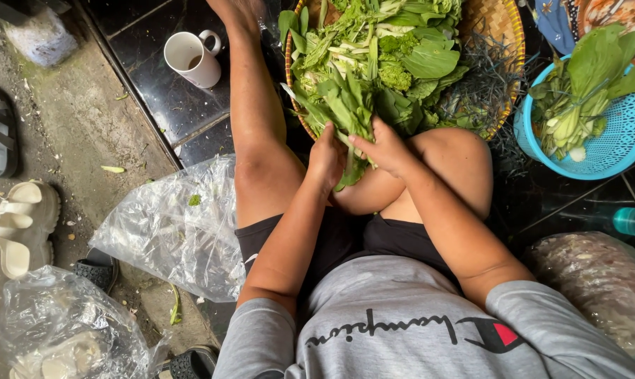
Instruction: The person sits on the floor and repeatedly gathers leafy green vegetables from a woven basket, aligns them into small bunches, and ties each bunch with a rubber band. The tied bundles are placed into a blue colander beside the basket.
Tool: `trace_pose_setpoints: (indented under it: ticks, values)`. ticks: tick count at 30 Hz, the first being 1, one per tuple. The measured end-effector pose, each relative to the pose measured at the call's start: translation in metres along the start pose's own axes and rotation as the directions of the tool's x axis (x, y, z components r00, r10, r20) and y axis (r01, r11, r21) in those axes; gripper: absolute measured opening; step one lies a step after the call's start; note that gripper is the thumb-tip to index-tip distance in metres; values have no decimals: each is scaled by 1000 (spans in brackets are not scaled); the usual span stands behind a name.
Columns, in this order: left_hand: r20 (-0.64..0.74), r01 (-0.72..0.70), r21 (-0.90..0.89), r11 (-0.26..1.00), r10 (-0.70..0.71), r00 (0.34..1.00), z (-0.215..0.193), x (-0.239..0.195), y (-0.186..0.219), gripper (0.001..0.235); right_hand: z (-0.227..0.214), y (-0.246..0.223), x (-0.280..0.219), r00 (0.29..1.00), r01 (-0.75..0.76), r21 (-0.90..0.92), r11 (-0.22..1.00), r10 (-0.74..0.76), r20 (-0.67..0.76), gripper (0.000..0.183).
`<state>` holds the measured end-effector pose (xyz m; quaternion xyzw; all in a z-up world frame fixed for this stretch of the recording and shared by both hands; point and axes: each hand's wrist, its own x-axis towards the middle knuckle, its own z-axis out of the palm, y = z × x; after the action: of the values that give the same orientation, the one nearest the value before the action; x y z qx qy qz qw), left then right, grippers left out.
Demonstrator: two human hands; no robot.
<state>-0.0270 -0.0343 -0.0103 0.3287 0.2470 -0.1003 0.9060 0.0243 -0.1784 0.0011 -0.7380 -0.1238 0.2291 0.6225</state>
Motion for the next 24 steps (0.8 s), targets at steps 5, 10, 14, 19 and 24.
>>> trace_pose_setpoints:
  ticks: [5, 10, 14, 19, 24]
  values:
    - [-65, -82, -155, 984, 73, 995, -24, 13, -14, 57, -5, -23, 3, 993, 8, 163, 987, 11, -114, 43]
    - [-159, -185, -295, 937, 143, 977, -19, 9, -3, 49, -20, -16, 4, 980, 23, 437, 899, 66, -186, 31]
    - [-91, -119, -1, 993, 118, 989, 21, -24, 17, 54, -8, -22, -4, 995, -63, 503, 862, 95, -37, 28]
    - [-180, -191, -80, 978, 175, 968, 25, -15, 16, 42, -2, -30, -16, 976, -141, 276, 951, 86, 201, 37]
    - [-300, -285, -89, 954, 247, 921, 1, -4, 17, 38, -5, -31, -16, 960, -165, 193, 967, 112, 257, 40]
